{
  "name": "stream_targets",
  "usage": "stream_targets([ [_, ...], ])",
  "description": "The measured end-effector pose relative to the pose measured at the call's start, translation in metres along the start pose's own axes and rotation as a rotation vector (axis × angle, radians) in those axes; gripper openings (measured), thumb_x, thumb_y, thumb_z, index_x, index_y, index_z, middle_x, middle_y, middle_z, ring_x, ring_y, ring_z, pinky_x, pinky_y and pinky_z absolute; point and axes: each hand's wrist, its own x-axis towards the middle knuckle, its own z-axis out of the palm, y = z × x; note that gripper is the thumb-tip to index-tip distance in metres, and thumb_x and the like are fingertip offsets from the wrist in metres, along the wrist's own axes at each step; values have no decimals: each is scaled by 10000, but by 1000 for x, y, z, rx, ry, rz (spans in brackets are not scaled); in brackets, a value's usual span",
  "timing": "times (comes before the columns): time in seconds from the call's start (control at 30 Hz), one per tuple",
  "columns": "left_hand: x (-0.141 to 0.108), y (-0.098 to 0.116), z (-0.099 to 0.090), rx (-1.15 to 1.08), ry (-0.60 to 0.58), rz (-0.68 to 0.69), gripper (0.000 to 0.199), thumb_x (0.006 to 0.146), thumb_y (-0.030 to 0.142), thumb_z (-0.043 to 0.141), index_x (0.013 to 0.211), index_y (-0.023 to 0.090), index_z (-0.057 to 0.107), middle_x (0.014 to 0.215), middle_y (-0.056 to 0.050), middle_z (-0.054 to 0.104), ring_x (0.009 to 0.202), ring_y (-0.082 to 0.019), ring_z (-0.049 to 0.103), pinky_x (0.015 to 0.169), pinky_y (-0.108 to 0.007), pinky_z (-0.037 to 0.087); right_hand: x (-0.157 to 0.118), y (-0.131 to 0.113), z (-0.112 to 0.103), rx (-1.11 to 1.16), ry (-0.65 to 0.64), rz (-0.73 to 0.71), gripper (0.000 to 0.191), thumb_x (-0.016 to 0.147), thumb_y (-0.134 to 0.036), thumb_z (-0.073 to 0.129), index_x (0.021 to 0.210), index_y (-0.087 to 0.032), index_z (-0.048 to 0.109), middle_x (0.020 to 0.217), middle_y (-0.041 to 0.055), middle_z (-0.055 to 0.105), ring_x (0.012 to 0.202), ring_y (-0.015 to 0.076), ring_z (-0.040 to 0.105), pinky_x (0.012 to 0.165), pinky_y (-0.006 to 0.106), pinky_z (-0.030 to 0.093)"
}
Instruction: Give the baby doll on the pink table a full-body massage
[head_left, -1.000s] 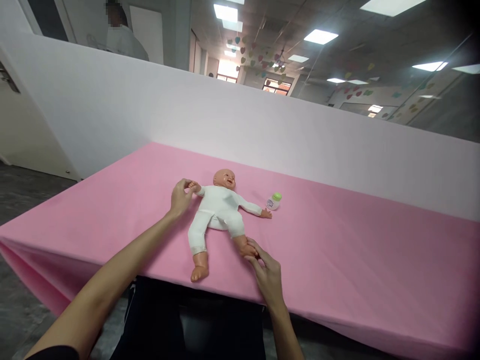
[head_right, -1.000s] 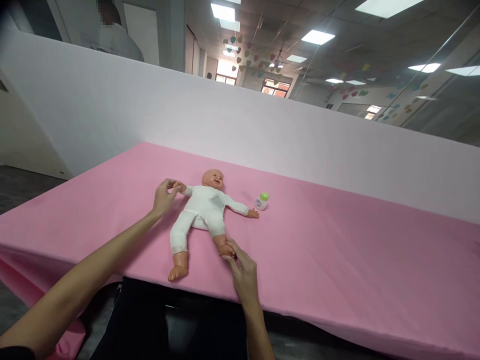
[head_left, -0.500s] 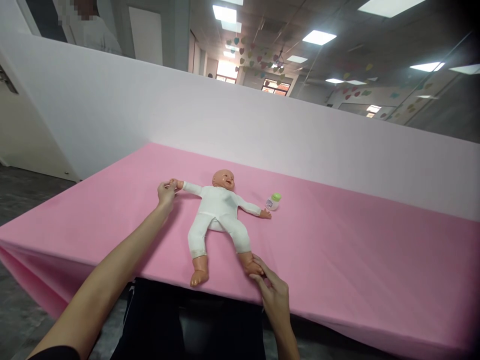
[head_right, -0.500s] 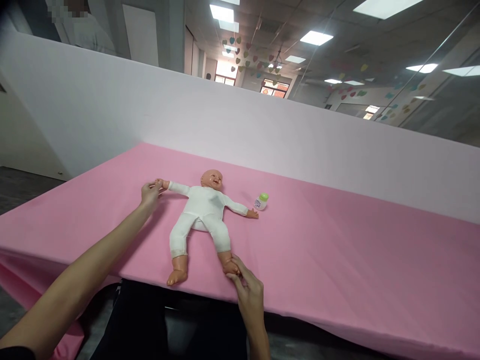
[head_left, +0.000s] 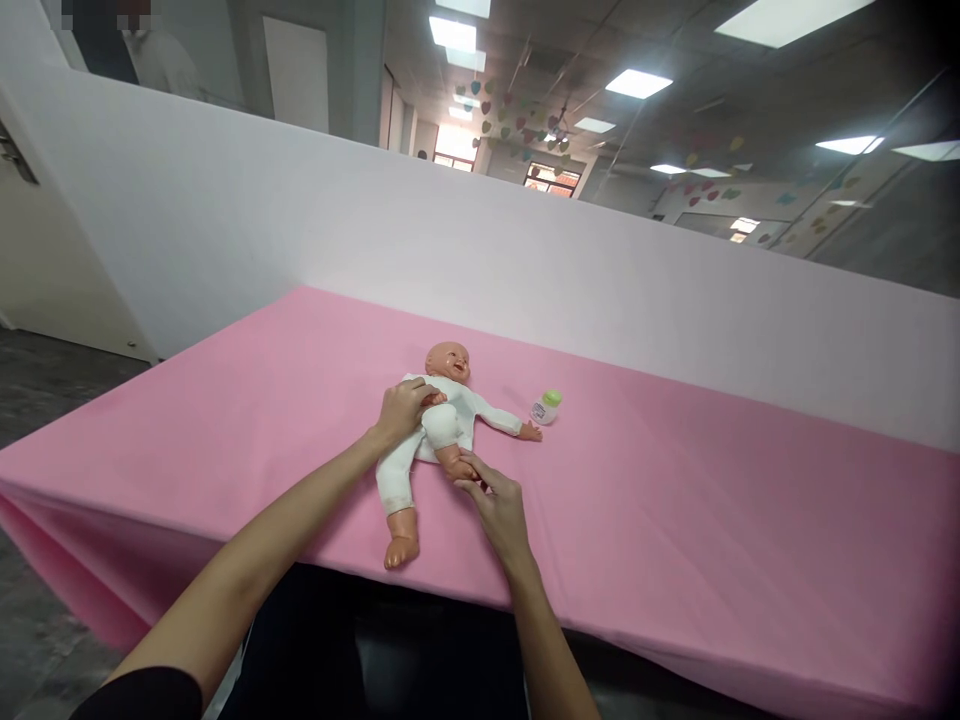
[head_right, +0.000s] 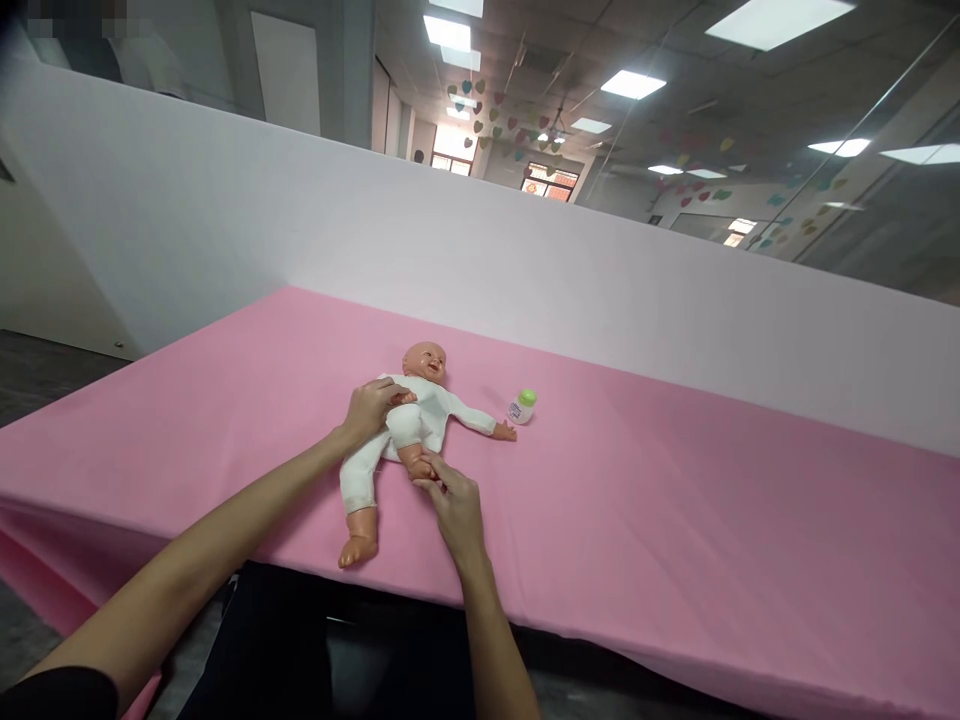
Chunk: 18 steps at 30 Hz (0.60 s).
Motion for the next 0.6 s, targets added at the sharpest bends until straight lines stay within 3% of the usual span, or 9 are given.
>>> stream_targets([
  [0.13, -6, -2, -2, -46, 18, -53, 172, 974, 265, 638, 1076, 248, 775, 966, -55, 728, 922, -215, 656, 711, -313, 426, -1, -2, 4, 27, 31, 7, 397, 923, -346, 692, 1308, -264, 744, 1272, 39, 729, 1092, 255, 723, 949, 356, 592],
  [0.3, -12, -21, -30, -364, 315, -272, 135, 925, 332, 699, 995, 221, 730, 1022, -45, 741, 955, -205, 682, 882, -330, 522, -31, -4, -22, 47, 142, 62, 416, 887, -414, 741, 1270, -253, 767, 1284, 63, 719, 1137, 284, 717, 973, 385, 606],
  [0.47, -18, -61, -56, -668, 457, -631, 225, 860, 365, 755, 970, 184, 680, 1041, -81, 726, 904, -224, 704, 684, -303, 569, -72, 17, -42, 2, 107, 129, 440, 854, -433, 773, 1259, -261, 774, 1255, 62, 730, 1118, 283, 732, 992, 390, 617],
  [0.6, -26, -85, -58, -971, 506, -980, 142, 858, 253, 771, 923, 162, 683, 1041, -98, 737, 921, -204, 729, 712, -283, 579, -94, 36, -38, 8, 77, 159, 434, 862, -403, 754, 1271, -259, 769, 1252, 52, 732, 1141, 275, 729, 1015, 376, 615],
])
